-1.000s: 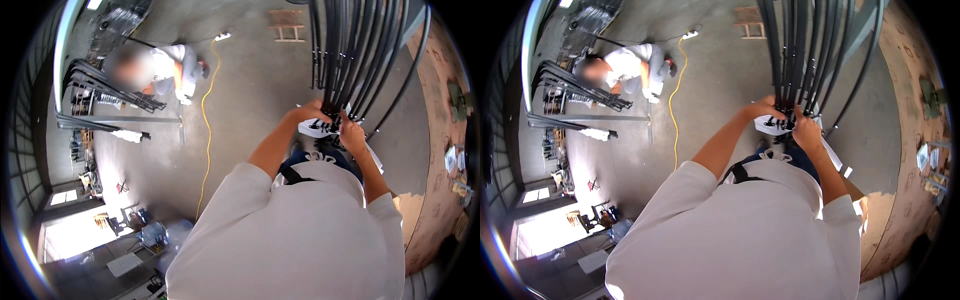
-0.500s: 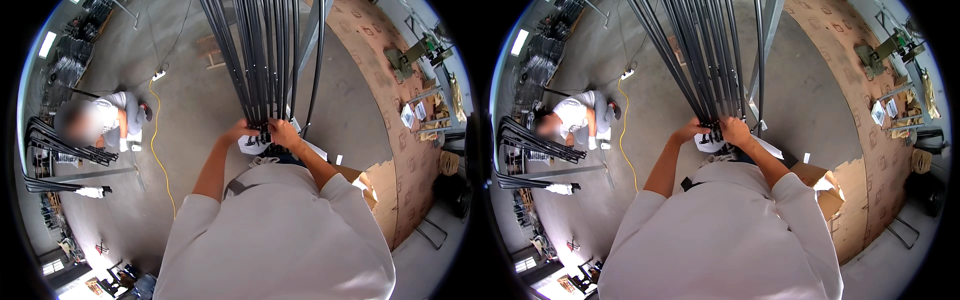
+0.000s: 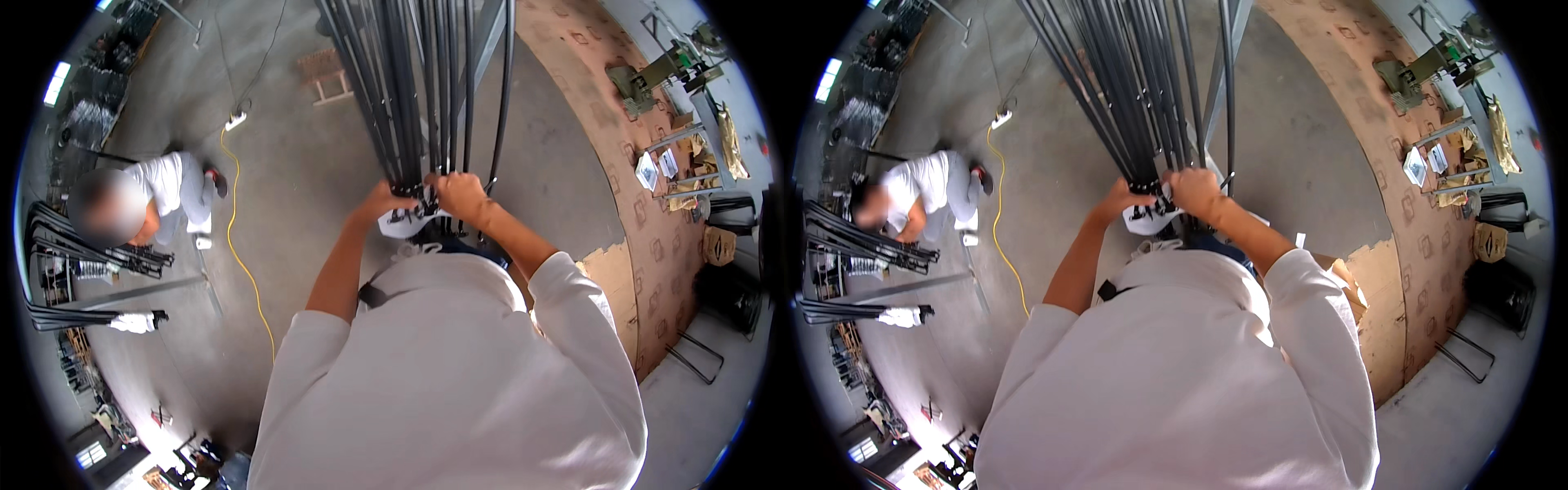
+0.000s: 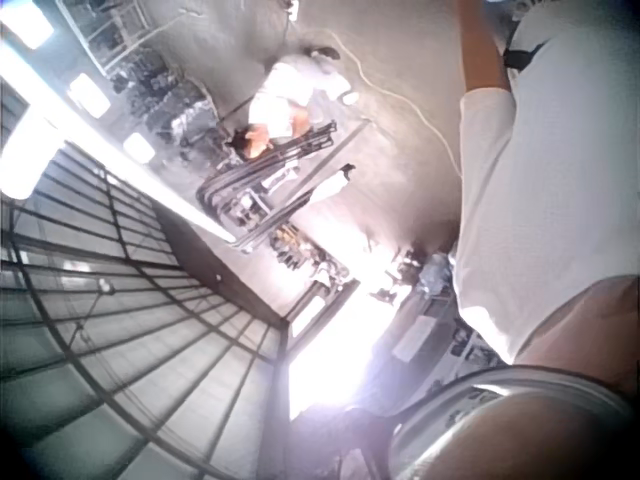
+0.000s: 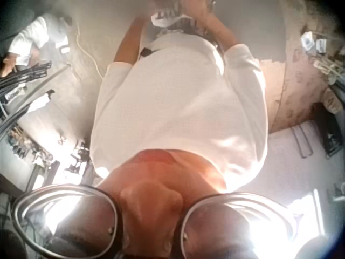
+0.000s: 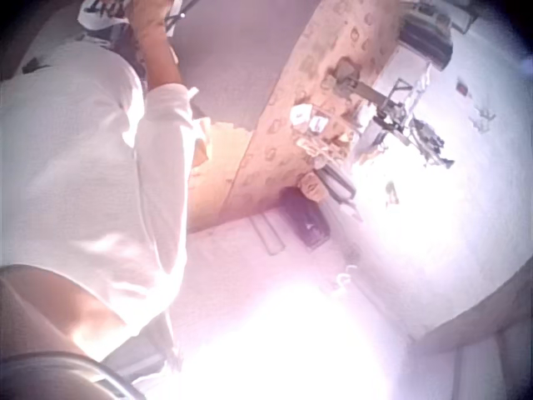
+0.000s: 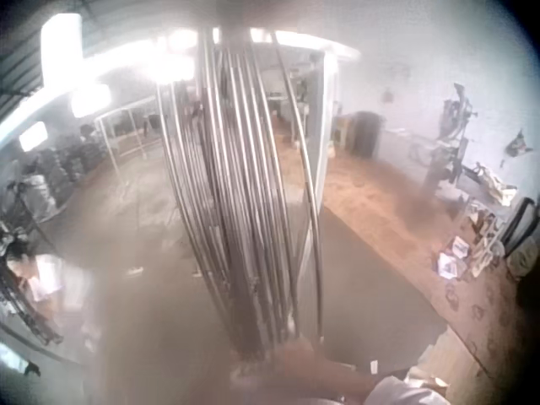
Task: The person retrieves white protective sheets from a cardboard box and wraps them around the ends of a bundle of black metal rods. The person then uses a roll of clear plastic wrap to secure the protective sheets around the rod bundle.
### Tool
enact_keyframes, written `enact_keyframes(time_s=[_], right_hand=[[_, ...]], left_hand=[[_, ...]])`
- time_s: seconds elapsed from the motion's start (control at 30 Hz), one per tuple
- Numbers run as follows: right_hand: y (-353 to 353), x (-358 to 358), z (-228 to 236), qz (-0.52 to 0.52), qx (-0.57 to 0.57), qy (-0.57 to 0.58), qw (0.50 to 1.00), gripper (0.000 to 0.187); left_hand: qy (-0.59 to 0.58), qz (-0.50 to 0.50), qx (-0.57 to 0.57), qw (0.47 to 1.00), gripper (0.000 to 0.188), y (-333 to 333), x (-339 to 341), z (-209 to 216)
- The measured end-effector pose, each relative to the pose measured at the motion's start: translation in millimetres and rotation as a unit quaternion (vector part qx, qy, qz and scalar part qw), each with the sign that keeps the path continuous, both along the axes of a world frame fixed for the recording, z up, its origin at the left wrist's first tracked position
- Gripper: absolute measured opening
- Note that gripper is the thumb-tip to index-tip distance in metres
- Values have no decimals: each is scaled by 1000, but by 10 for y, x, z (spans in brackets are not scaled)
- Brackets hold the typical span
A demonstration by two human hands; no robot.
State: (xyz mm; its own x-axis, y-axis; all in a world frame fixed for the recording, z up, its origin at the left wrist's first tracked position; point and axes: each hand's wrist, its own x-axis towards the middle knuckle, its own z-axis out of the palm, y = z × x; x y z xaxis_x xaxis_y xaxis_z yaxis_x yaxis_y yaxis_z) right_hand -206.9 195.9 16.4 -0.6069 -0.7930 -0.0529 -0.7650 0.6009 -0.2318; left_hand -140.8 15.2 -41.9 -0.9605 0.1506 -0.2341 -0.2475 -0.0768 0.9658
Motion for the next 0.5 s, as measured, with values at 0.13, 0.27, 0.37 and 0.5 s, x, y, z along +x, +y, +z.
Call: enact_keyframes(time_s=[0.13,0.27,0.37,0.5], right_hand=[[201,38,72,-30,-109,-51,992,21],[267,219,-28,-225,-330,-116,909,15],[311,272,-45,-223,-397,-38,890,13],[139,168,-16,-224,-408,60,883,16]], left_hand=[[-44,52,-114,991,31,80,37,-102],[-14,125,-37,991,22,118,170,-123],[-7,165,-18,986,22,153,219,-201],[-30,123,3,992,28,126,231,-148]])
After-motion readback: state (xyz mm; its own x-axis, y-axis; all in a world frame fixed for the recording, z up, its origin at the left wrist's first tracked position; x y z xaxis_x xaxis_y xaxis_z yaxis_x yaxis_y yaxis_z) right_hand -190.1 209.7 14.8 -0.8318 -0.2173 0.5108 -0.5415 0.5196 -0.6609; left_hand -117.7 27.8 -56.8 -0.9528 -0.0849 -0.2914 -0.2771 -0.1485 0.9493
